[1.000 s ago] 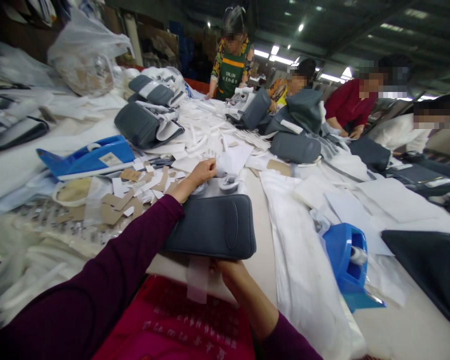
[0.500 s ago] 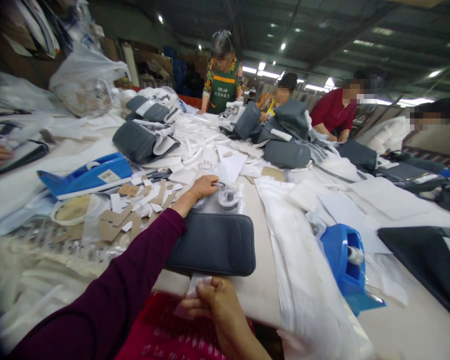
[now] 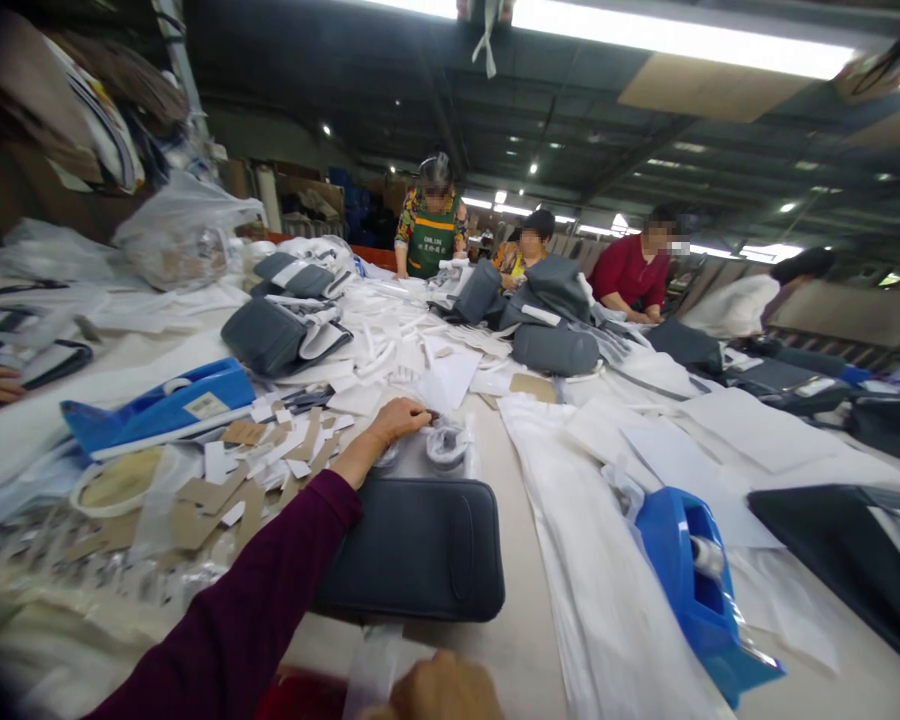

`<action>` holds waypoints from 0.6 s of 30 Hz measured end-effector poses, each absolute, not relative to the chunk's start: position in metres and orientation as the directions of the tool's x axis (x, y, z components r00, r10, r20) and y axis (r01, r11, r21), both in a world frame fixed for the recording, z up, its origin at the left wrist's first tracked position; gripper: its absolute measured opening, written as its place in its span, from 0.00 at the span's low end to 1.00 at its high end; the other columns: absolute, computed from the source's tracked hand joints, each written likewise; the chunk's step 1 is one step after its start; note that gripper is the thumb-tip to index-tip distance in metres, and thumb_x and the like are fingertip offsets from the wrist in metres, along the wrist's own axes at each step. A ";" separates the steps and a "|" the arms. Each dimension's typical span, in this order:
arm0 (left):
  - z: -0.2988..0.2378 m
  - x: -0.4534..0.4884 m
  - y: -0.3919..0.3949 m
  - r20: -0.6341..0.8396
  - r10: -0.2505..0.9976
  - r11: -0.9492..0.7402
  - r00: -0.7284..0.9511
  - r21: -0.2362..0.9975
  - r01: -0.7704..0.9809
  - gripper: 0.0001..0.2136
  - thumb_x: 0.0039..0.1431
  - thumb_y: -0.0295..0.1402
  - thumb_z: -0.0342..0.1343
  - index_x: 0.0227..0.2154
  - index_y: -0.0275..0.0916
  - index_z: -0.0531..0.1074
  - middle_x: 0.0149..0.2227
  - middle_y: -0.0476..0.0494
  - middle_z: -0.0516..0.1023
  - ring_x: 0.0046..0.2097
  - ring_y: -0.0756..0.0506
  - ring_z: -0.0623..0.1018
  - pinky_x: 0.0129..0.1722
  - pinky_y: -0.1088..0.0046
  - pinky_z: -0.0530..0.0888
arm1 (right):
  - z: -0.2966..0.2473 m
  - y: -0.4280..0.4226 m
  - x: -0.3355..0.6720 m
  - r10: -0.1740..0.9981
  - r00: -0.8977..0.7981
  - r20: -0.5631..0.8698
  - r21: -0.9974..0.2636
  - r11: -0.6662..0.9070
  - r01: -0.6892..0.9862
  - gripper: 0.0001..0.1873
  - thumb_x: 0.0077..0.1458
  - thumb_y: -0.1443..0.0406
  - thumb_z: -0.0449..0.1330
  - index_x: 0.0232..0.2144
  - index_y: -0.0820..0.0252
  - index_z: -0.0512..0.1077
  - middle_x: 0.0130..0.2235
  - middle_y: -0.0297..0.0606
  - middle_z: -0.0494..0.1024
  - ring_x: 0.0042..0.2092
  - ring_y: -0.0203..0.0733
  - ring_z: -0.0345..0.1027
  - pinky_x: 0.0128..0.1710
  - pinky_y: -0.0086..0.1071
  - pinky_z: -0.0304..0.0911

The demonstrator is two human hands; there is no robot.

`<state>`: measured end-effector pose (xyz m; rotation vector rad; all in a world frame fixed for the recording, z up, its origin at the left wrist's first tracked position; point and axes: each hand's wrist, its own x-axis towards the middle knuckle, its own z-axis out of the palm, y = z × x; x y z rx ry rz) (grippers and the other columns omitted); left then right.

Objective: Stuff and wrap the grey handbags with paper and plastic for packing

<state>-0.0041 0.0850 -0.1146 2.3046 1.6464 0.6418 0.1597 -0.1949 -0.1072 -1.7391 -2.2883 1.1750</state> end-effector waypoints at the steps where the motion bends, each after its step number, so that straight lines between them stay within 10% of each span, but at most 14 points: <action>1: -0.115 -0.004 0.086 0.212 0.939 -0.339 0.271 0.435 0.834 0.13 0.56 0.38 0.48 0.28 0.39 0.76 0.32 0.44 0.78 0.35 0.45 0.74 0.33 0.73 0.66 | -0.088 -0.185 0.160 0.883 -0.344 -0.320 -0.491 0.156 0.857 0.20 0.55 0.52 0.55 0.19 0.57 0.70 0.22 0.40 0.76 0.27 0.44 0.71 0.26 0.31 0.52; 7: -0.119 -0.001 0.085 0.168 0.928 -0.373 0.333 0.424 0.825 0.10 0.52 0.29 0.52 0.34 0.40 0.78 0.38 0.45 0.80 0.42 0.46 0.76 0.41 0.75 0.69 | -0.030 -0.079 0.149 0.932 -0.258 0.256 -0.312 0.332 0.890 0.16 0.61 0.69 0.46 0.33 0.58 0.74 0.34 0.40 0.78 0.38 0.41 0.69 0.37 0.30 0.55; 18: -0.119 0.006 0.077 0.155 0.948 -0.317 0.279 0.372 0.872 0.10 0.54 0.25 0.50 0.33 0.34 0.76 0.35 0.34 0.79 0.39 0.40 0.78 0.39 0.69 0.71 | -0.084 0.024 0.137 0.937 -0.297 0.182 -0.153 0.325 0.933 0.23 0.50 0.79 0.49 0.44 0.60 0.74 0.43 0.43 0.76 0.47 0.44 0.65 0.44 0.31 0.54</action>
